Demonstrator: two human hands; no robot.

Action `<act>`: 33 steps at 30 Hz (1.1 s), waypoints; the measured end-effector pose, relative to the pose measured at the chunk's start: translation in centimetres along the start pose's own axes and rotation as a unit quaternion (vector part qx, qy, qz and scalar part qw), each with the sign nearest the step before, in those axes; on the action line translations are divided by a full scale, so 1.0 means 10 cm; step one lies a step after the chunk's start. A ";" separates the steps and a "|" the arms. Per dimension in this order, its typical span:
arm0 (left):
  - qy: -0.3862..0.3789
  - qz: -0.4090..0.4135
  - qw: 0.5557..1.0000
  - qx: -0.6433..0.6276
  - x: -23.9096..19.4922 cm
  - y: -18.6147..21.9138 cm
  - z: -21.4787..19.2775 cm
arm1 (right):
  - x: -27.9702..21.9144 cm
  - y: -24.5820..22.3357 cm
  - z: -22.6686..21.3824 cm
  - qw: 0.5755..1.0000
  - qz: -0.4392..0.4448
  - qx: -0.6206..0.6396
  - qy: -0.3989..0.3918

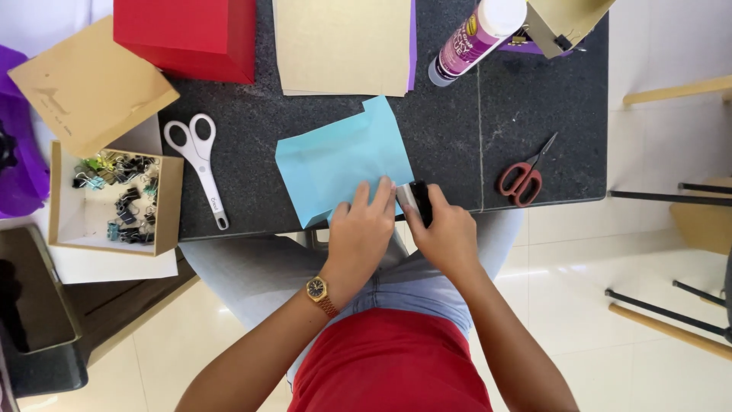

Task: Assembling a small blue paper box by folding, stapling, and gluing the edges.

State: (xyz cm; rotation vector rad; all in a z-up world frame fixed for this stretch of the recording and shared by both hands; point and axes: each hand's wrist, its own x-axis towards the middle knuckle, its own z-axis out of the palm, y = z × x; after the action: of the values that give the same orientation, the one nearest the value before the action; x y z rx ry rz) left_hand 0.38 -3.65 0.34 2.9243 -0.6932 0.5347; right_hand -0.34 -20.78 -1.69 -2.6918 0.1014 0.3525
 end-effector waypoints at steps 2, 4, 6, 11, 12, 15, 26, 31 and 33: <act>-0.001 0.008 1.000 0.002 -0.01 0.01 0.04 | 0.02 -0.02 -0.02 1.000 -0.002 -0.022 -0.010; -0.005 0.015 1.000 0.002 -0.01 0.01 0.06 | 0.05 -0.02 -0.06 0.999 -0.003 -0.044 -0.022; -0.010 0.013 1.000 -0.003 0.02 0.01 0.05 | 0.10 -0.01 -0.13 0.996 0.009 -0.088 0.002; -0.004 0.011 1.000 -0.023 0.02 -0.03 0.01 | 0.11 0.20 -0.16 0.992 0.022 -0.117 0.050; -0.002 0.011 1.000 -0.029 0.01 -0.03 0.01 | 0.10 0.25 -0.20 0.991 0.027 -0.109 0.075; 0.005 0.000 0.999 -0.049 0.02 -0.05 0.07 | 0.06 0.18 -0.13 0.995 0.001 -0.014 0.101; -0.003 -0.022 0.996 -0.088 0.01 -0.09 0.12 | 0.05 -0.14 -0.13 0.998 -0.010 0.061 -0.014; -0.018 -0.026 0.992 -0.119 0.04 -0.10 0.10 | 0.02 -0.20 -0.17 0.998 -0.009 0.059 -0.025; -0.020 -0.030 0.993 -0.113 0.03 -0.10 0.12 | 0.02 -0.20 -0.18 0.997 -0.003 0.065 -0.029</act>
State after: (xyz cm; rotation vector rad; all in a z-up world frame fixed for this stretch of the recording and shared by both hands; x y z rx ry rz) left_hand 1.47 -3.11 -0.73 2.7407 -0.6243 0.3669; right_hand 0.51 -19.73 0.59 -2.5498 0.0947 0.4083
